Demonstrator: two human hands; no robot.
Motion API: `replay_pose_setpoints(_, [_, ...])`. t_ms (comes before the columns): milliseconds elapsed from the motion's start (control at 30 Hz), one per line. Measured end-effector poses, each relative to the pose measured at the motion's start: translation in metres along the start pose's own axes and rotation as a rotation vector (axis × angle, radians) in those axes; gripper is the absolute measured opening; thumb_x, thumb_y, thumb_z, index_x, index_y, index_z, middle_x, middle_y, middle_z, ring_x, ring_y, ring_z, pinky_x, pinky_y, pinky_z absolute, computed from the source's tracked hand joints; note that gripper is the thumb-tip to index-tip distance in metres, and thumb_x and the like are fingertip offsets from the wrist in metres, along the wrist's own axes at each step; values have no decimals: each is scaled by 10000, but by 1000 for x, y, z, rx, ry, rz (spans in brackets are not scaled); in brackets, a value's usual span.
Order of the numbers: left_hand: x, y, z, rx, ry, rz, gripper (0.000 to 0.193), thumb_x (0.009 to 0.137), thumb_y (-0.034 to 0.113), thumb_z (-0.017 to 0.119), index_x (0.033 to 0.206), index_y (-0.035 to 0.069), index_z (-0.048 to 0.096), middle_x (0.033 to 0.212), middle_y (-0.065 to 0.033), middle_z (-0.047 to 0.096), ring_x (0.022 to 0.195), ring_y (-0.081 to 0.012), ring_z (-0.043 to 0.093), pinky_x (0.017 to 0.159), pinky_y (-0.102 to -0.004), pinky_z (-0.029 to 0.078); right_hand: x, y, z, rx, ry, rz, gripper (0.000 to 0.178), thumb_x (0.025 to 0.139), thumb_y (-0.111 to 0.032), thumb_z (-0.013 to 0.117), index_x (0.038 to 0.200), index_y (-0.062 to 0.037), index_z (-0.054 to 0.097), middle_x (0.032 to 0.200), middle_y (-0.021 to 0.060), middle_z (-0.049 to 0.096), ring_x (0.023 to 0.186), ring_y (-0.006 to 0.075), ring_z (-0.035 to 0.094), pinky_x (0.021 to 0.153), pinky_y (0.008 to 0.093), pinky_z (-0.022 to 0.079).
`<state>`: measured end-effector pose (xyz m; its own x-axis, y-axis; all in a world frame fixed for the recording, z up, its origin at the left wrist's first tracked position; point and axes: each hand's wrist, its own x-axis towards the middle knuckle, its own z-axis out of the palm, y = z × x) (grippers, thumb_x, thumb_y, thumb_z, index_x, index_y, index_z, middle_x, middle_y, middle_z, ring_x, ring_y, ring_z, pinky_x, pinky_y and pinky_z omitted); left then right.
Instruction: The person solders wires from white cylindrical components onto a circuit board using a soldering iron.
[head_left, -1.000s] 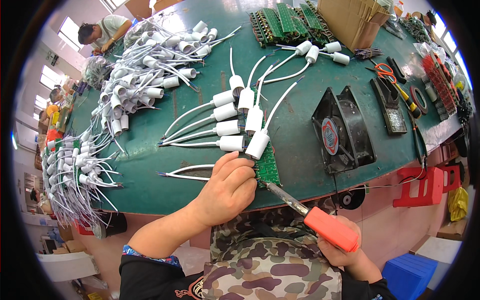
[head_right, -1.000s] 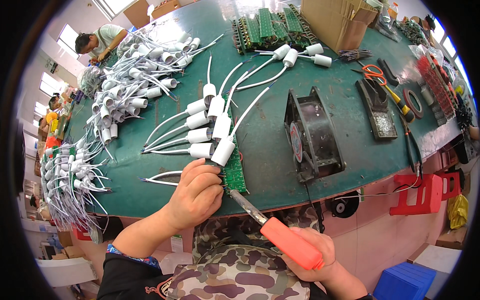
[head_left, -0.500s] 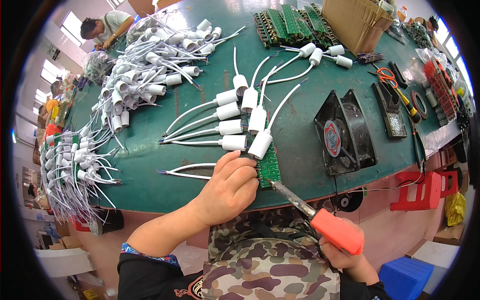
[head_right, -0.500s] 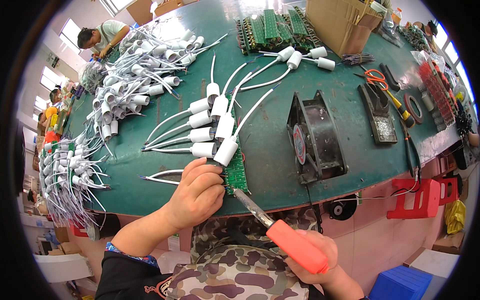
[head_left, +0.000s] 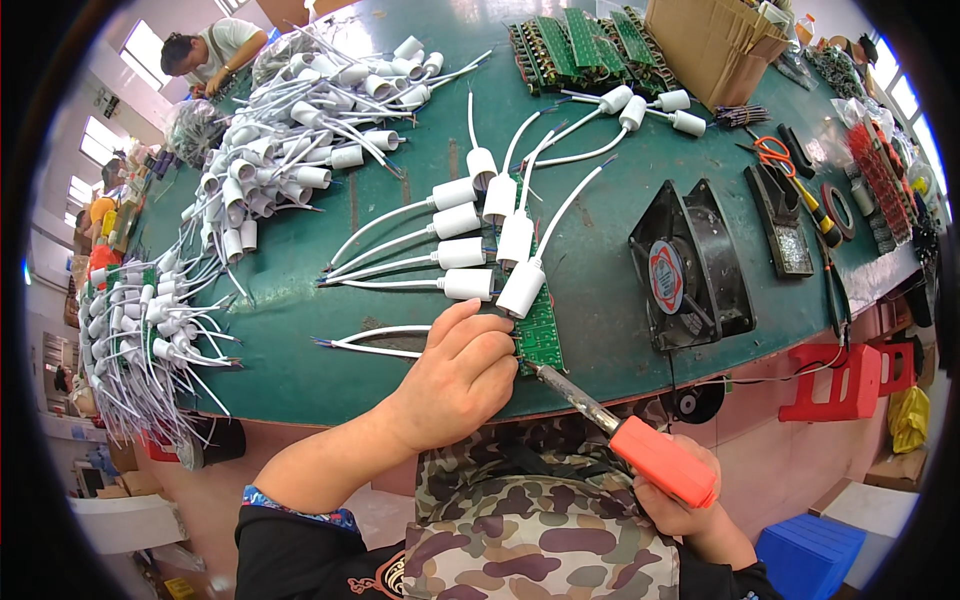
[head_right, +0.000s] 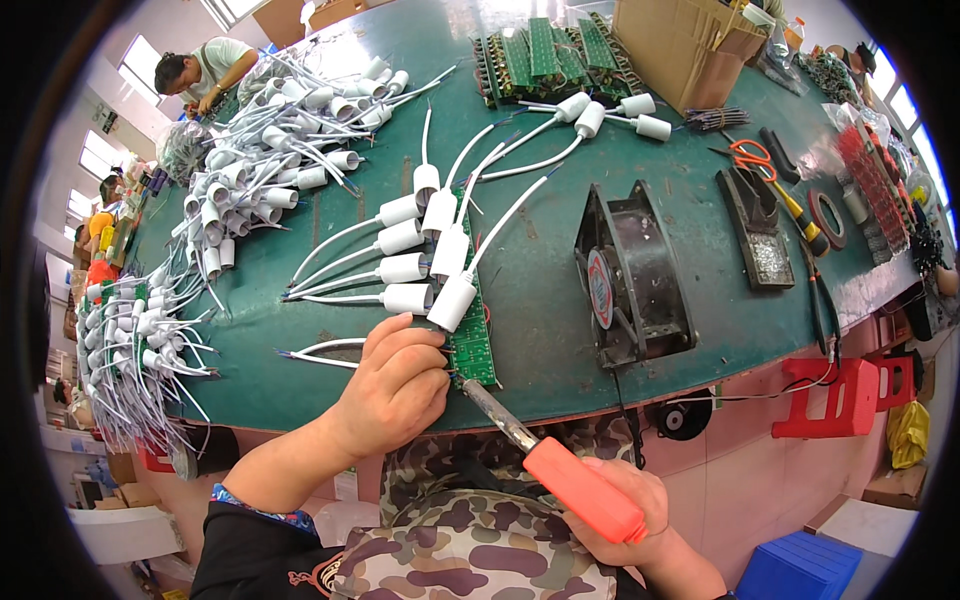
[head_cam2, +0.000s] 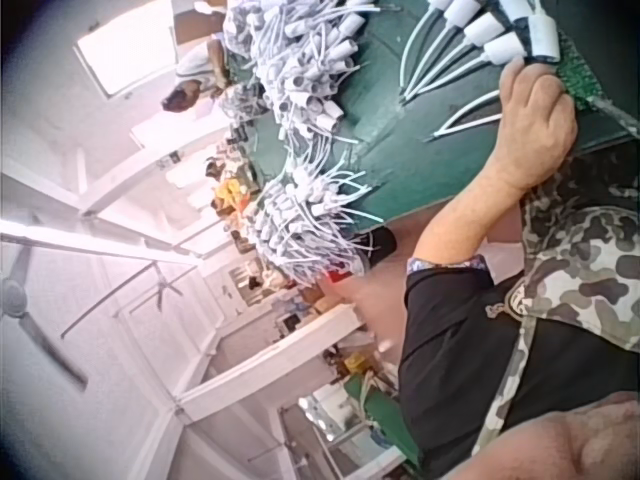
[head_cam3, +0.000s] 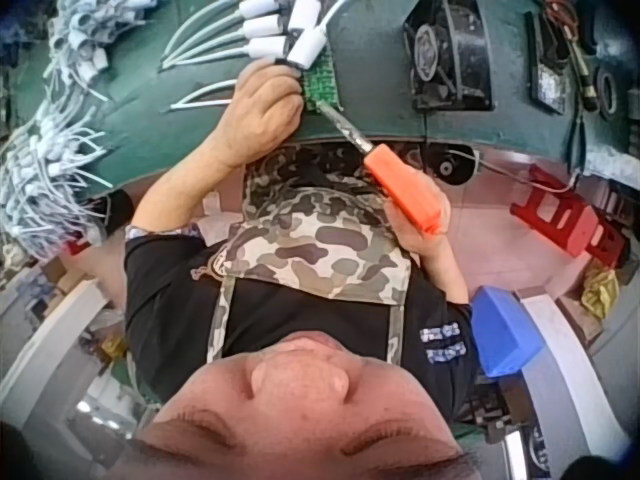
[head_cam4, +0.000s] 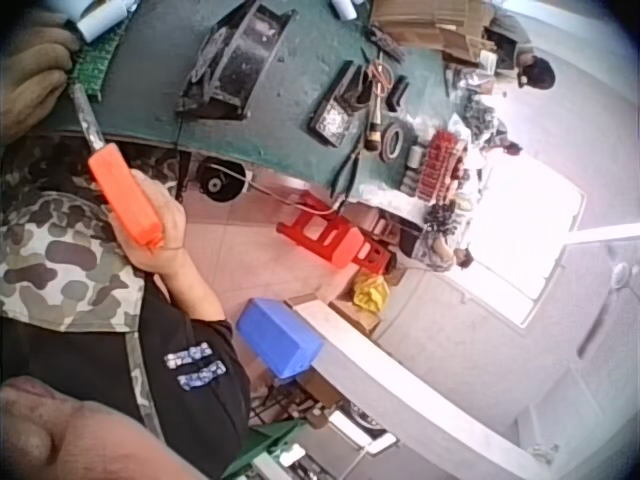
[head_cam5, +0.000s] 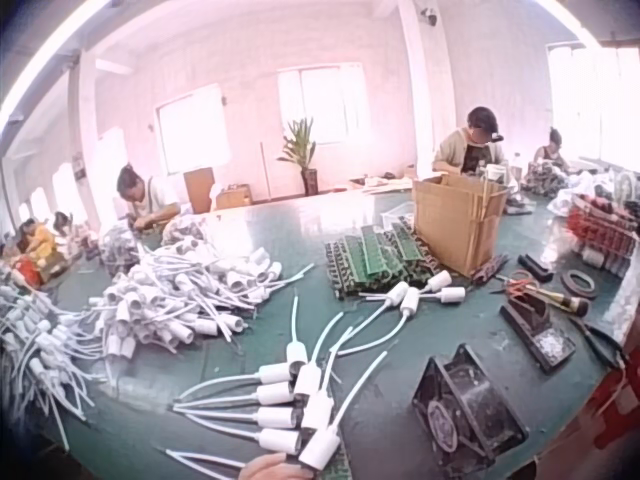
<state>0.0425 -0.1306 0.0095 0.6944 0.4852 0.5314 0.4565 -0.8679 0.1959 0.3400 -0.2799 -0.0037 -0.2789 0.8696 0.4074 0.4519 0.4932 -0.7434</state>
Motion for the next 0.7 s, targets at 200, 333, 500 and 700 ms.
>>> replay_pose_setpoints(200, [-1, -1, 0, -6, 1, -5, 213, 705, -12, 772, 879, 29, 657, 1017, -87, 617, 1083, -288, 630, 1061, -529, 455, -8, 0, -2, 116, 18, 37, 527, 760, -55, 805, 1233, 52, 600, 1095, 206, 709, 779, 308, 726, 670, 376, 586])
replay_pose_setpoints(333, [-1, -1, 0, -12, 2, -2, 204, 709, -5, 772, 876, 27, 660, 1018, -87, 615, 1086, -290, 629, 1064, -528, 450, -36, 1, -4, 54, 103, 264, 289, 821, -128, 742, 1081, -8, 703, 1046, 142, 677, 745, 248, 690, 655, 353, 570])
replay_pose_setpoints(500, [0, -1, 0, -10, 2, -2, 200, 712, -1, 772, 877, 28, 663, 1015, -87, 614, 1087, -285, 630, 1069, -527, 446, -38, 1, -6, -5, 68, 268, 378, 774, -115, 788, 1132, -34, 699, 1171, 164, 653, 789, 318, 693, 652, 391, 577])
replay_pose_setpoints(700, [0, 0, 0, -12, 5, -9, 191, 719, 1, 770, 872, 33, 660, 1013, -82, 617, 1090, -282, 632, 1077, -530, 440, -31, -6, -6, 14, 97, 298, 318, 794, -114, 782, 1097, -46, 714, 1082, 131, 686, 789, 307, 694, 662, 387, 578])
